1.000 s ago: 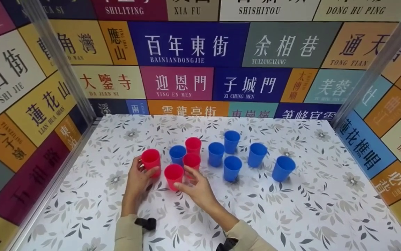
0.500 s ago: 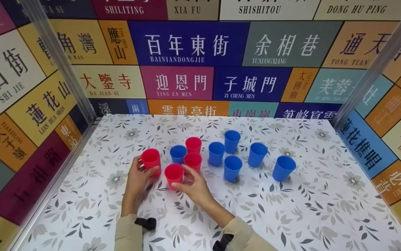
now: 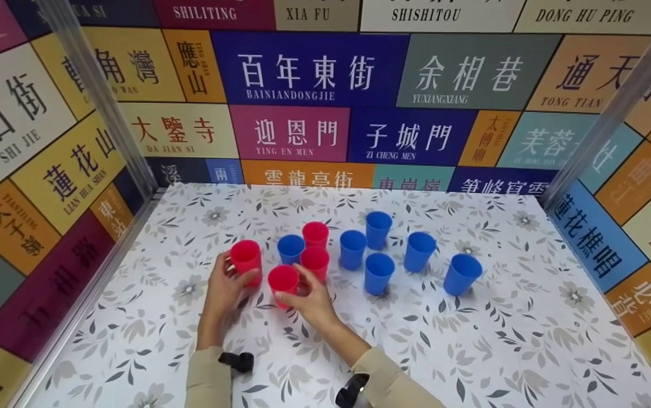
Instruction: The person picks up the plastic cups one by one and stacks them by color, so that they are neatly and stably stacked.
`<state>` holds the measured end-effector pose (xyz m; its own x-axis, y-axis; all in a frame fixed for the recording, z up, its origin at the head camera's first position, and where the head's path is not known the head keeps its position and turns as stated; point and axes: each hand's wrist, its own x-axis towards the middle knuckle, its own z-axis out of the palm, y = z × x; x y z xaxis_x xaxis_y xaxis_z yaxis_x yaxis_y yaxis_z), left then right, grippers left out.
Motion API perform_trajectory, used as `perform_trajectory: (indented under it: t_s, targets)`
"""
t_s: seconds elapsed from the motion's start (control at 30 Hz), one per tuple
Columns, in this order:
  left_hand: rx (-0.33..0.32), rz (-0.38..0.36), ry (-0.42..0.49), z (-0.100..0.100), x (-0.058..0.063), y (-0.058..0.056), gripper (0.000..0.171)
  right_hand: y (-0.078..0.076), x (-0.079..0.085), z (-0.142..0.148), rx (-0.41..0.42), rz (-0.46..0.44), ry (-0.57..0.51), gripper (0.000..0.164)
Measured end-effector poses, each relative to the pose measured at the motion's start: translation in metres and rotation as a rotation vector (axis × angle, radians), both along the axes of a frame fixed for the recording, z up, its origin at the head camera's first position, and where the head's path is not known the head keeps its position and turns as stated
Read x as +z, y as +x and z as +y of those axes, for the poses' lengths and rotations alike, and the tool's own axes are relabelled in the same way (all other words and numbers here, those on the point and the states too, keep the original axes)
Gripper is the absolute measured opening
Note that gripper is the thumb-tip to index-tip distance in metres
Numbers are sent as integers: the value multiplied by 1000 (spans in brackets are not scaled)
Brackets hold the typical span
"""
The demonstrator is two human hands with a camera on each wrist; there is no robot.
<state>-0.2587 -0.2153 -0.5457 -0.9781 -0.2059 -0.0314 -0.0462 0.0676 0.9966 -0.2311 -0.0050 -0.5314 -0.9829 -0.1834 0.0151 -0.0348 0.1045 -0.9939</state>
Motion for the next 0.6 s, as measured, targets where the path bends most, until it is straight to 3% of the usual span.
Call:
perform_trajectory:
  t_s: [0.23, 0.43, 0.6]
  targets:
    - [1, -23, 43, 1, 1, -2, 75, -4, -4, -7, -29, -34, 13, 76]
    - [13, -34, -51, 1, 3, -2, 77, -4, -4, -11, -57, -69, -7, 72]
    - [12, -47, -39, 0, 3, -2, 77, -1, -2, -11, -37, -57, -10, 72]
